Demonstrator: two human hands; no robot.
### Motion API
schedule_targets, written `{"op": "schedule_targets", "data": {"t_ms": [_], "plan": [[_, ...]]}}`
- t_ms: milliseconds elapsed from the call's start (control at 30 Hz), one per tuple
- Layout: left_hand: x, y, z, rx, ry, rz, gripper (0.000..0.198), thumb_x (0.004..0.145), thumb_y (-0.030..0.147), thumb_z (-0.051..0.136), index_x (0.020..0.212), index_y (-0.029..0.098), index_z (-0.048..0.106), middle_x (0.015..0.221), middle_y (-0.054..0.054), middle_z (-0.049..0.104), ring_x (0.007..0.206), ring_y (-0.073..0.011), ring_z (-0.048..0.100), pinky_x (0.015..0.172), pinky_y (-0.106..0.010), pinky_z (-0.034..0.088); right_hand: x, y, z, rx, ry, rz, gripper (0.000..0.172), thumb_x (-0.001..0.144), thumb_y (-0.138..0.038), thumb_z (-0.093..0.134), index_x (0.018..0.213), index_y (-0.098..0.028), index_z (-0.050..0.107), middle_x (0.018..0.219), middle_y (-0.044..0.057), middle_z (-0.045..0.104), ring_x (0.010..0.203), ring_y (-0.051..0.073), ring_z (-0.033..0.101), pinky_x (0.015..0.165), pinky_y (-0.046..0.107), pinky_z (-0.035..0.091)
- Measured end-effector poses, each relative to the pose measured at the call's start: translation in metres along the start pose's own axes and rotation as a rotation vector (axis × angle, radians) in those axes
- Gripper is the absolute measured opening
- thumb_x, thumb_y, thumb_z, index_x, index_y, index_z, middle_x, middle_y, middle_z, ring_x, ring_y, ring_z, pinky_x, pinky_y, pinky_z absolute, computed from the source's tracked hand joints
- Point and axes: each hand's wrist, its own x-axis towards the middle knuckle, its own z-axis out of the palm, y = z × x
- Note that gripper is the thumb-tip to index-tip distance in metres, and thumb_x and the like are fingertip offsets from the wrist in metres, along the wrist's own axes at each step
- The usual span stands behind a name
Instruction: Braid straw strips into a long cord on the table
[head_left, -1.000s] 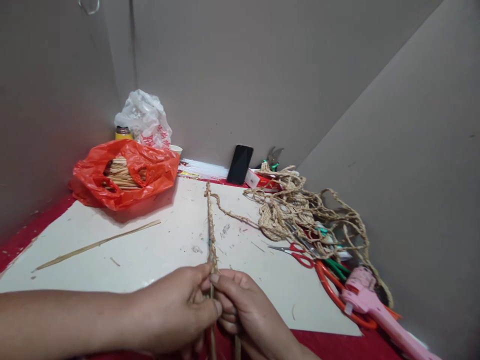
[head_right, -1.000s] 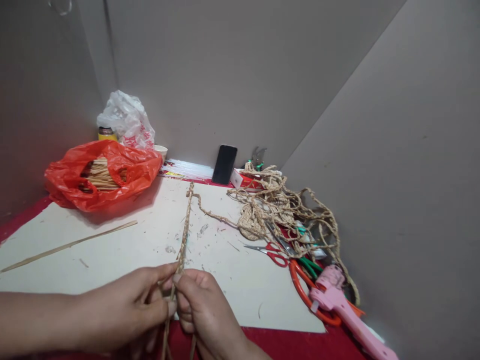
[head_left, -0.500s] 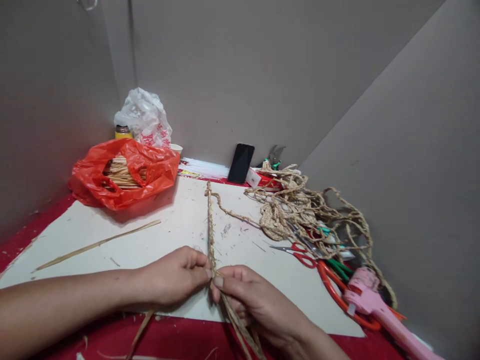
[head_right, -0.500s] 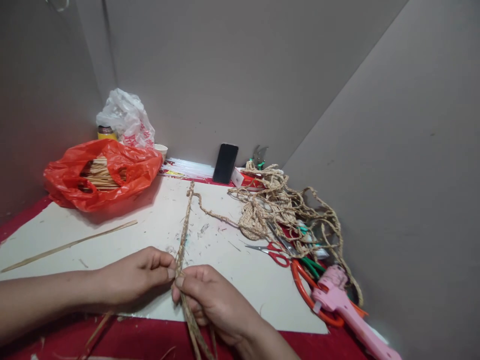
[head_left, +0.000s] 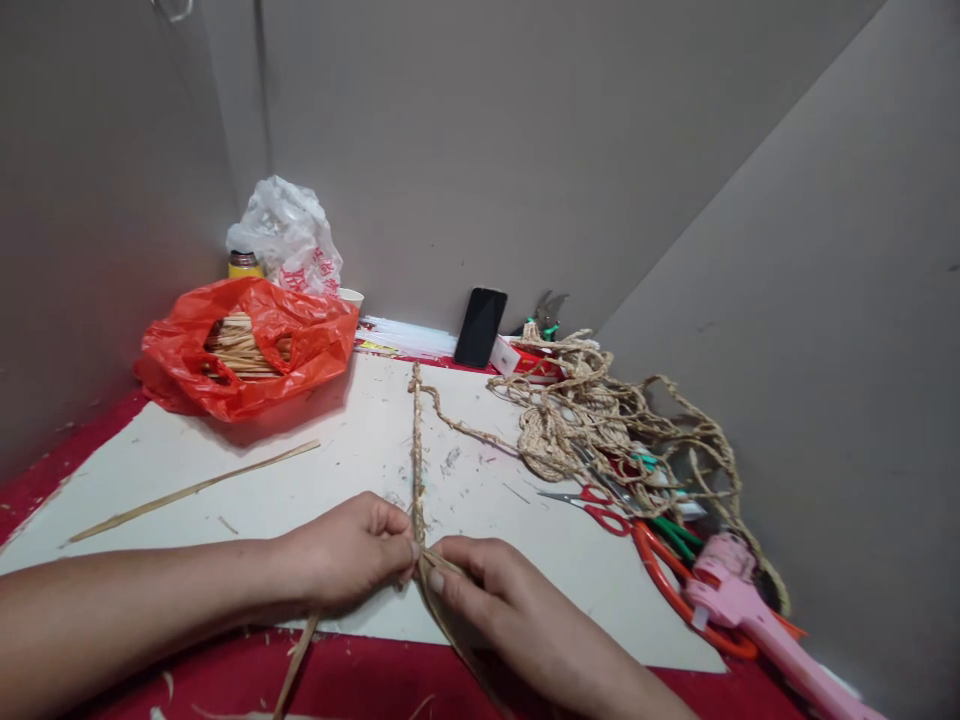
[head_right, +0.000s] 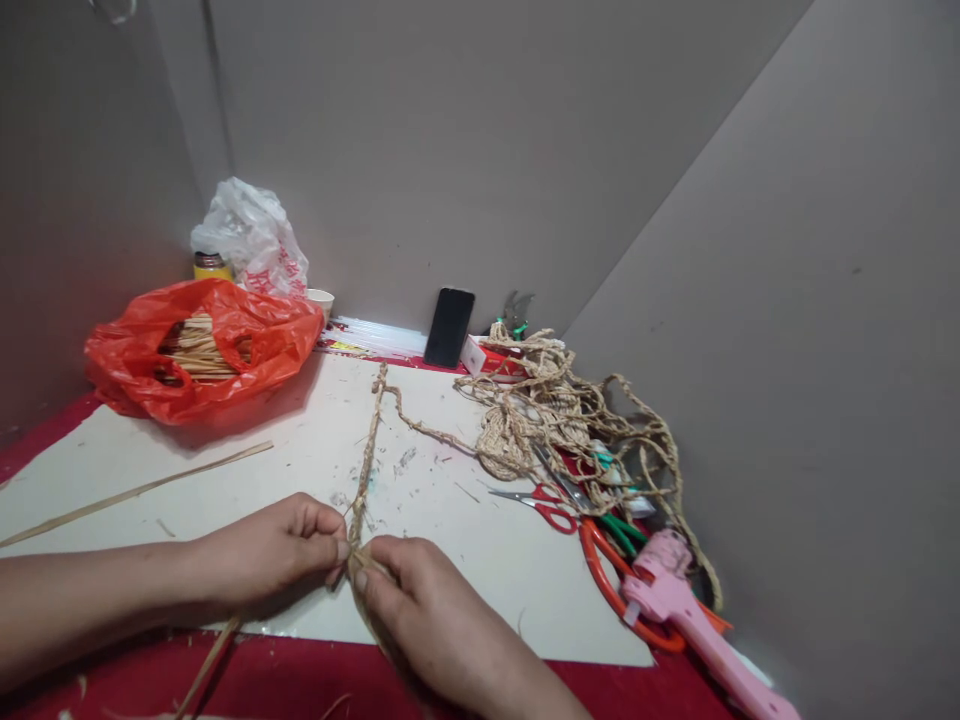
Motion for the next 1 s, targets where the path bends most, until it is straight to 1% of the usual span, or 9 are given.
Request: {"op": "schedule_targets", "data": {"t_ms": [167,333,533,633,767,833,900,933,1000], "plan": [[-0.004,0.001,0.001,0.090,0.016,0.080,0.021,0.075,0.030,0.048,0.060,0.015,0.052,0.052,0.006,0.041,0.051,-0.0070,0.031,0.049,-0.020,0.026,-0.005,0.000,0.004,0.212,0.005,0.087,0.031,0.087,-0.041,0.047,0.067,-0.017,0.049,0.054,-0.005,0.041,0.049,0.008,0.034,0.046,0.019,0.028],[-0.004,-0.003,0.009,-0.003,0.044,0.119,0.025,0.076,0.032,0.048,0.059,0.014,0.052,0.054,0.002,0.054,0.054,-0.0098,0.044,0.055,-0.021,0.034,-0.002,0.005,0.040,0.623,-0.056,0.271,0.036,0.087,-0.052,0.034,0.079,-0.019,0.046,0.042,-0.005,0.048,0.031,0.008,0.034,0.033,0.017,0.023],[-0.007,-0.002,0.016,-0.186,0.023,0.076,0.027,0.075,0.032,0.048,0.055,0.015,0.049,0.048,0.002,0.051,0.047,-0.0093,0.044,0.049,-0.021,0.032,-0.005,0.006,0.059,0.218,0.026,0.155,0.034,0.087,-0.048,0.037,0.072,-0.019,0.046,0.049,-0.001,0.052,0.040,0.010,0.049,0.039,0.019,0.036],[-0.010,-0.002,0.016,-0.124,0.068,0.030,0.022,0.072,0.033,0.057,0.061,0.015,0.051,0.048,0.005,0.045,0.045,-0.0063,0.033,0.045,-0.020,0.023,-0.009,0.010,0.057,-0.074,0.072,0.040,0.028,0.086,-0.038,0.043,0.068,-0.019,0.051,0.049,-0.001,0.049,0.040,0.009,0.042,0.041,0.020,0.031],[-0.013,-0.001,0.015,-0.081,0.068,0.009,0.023,0.072,0.035,0.059,0.064,0.015,0.051,0.046,0.009,0.033,0.044,-0.0058,0.022,0.043,-0.021,0.015,-0.020,0.010,0.042,-0.139,-0.087,-0.131,0.033,0.079,-0.039,0.055,0.054,-0.019,0.049,0.041,-0.006,0.032,0.038,0.006,0.026,0.039,0.022,0.021],[-0.013,0.001,0.015,-0.085,0.055,0.027,0.023,0.073,0.035,0.058,0.064,0.015,0.050,0.047,0.009,0.033,0.045,-0.0060,0.023,0.045,-0.021,0.016,-0.023,0.003,0.027,-0.063,0.051,-0.154,0.037,0.085,-0.043,0.049,0.057,-0.018,0.051,0.046,-0.005,0.034,0.042,0.007,0.031,0.042,0.021,0.024],[-0.013,0.001,0.015,-0.100,0.038,0.052,0.022,0.074,0.034,0.057,0.065,0.015,0.051,0.049,0.008,0.036,0.048,-0.0063,0.026,0.047,-0.020,0.019,-0.021,-0.005,0.012,0.008,0.371,-0.134,0.036,0.089,-0.043,0.044,0.066,-0.018,0.053,0.055,-0.003,0.044,0.052,0.009,0.040,0.048,0.021,0.032],[-0.013,0.001,0.014,-0.111,0.036,0.068,0.022,0.075,0.034,0.057,0.066,0.014,0.052,0.051,0.007,0.038,0.049,-0.0065,0.027,0.048,-0.020,0.020,-0.019,-0.008,0.007,0.047,0.437,-0.128,0.033,0.089,-0.043,0.045,0.073,-0.017,0.055,0.061,-0.002,0.049,0.057,0.011,0.044,0.053,0.021,0.035],[-0.013,-0.001,0.014,-0.155,0.005,0.122,0.021,0.076,0.033,0.056,0.068,0.014,0.055,0.054,0.006,0.043,0.052,-0.0071,0.031,0.052,-0.020,0.026,-0.011,-0.010,0.002,0.156,0.363,-0.106,0.029,0.089,-0.044,0.045,0.083,-0.017,0.056,0.071,0.000,0.056,0.066,0.012,0.051,0.061,0.022,0.039]]}}
